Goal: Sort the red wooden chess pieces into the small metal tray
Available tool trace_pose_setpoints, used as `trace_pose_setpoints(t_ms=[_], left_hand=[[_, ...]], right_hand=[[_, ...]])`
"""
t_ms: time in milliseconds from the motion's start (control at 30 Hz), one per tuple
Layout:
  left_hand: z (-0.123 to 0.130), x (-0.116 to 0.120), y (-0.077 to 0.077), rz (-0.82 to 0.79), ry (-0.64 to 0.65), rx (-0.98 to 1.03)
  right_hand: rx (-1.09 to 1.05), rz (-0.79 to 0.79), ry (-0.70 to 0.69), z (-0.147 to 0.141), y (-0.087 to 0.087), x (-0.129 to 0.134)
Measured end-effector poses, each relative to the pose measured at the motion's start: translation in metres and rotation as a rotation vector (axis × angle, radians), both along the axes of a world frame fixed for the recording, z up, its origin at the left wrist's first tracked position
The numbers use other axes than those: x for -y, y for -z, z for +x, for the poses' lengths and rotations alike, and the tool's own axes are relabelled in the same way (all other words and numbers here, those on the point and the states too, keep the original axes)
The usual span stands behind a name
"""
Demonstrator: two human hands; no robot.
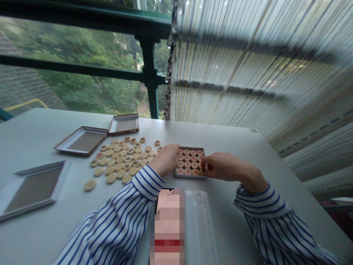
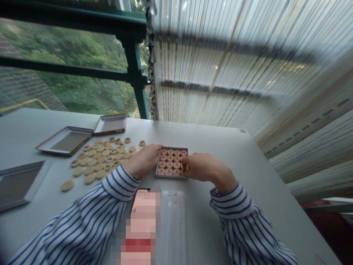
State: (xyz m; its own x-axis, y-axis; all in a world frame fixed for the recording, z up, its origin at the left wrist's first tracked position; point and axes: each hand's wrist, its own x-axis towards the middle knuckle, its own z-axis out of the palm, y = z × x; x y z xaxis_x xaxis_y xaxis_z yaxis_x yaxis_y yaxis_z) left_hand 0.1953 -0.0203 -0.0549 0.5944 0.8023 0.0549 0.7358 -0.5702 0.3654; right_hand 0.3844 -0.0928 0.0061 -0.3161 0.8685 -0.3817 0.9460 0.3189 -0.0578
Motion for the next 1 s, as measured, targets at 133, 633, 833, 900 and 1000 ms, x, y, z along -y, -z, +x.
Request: trace_pose_setpoints(t_ms=[133, 633, 833, 900, 1000], left_hand=[[-0.0003, -0.0008, 0.0018, 0.007, 0.01, 0.009], [0.0011, -0.0007, 0.0002, -0.017, -0.009, -0.014], [0.0015, 0.0001, -0.0014, -0.022, -0.018, -0.027], [0.0015, 0.0007, -0.0021, -0.024, -0.022, -0.037], [0.0014, 0.001, -0.0022, -0.023, -0.018, -0.035]], right_hand=[[0.008, 0.003, 0.001, -0.0003, -0.0004, 0.0], [0.013, 0.002, -0.003, 0.0014, 0.0009, -0.0006], [0.024, -0.008, -0.011, 0.0029, 0.0031, -0.0012], [0.024, 0.0, -0.011, 0.0039, 0.0035, -0.001], [0.015, 0.015, -0.01, 0.0047, 0.0031, -0.0001]])
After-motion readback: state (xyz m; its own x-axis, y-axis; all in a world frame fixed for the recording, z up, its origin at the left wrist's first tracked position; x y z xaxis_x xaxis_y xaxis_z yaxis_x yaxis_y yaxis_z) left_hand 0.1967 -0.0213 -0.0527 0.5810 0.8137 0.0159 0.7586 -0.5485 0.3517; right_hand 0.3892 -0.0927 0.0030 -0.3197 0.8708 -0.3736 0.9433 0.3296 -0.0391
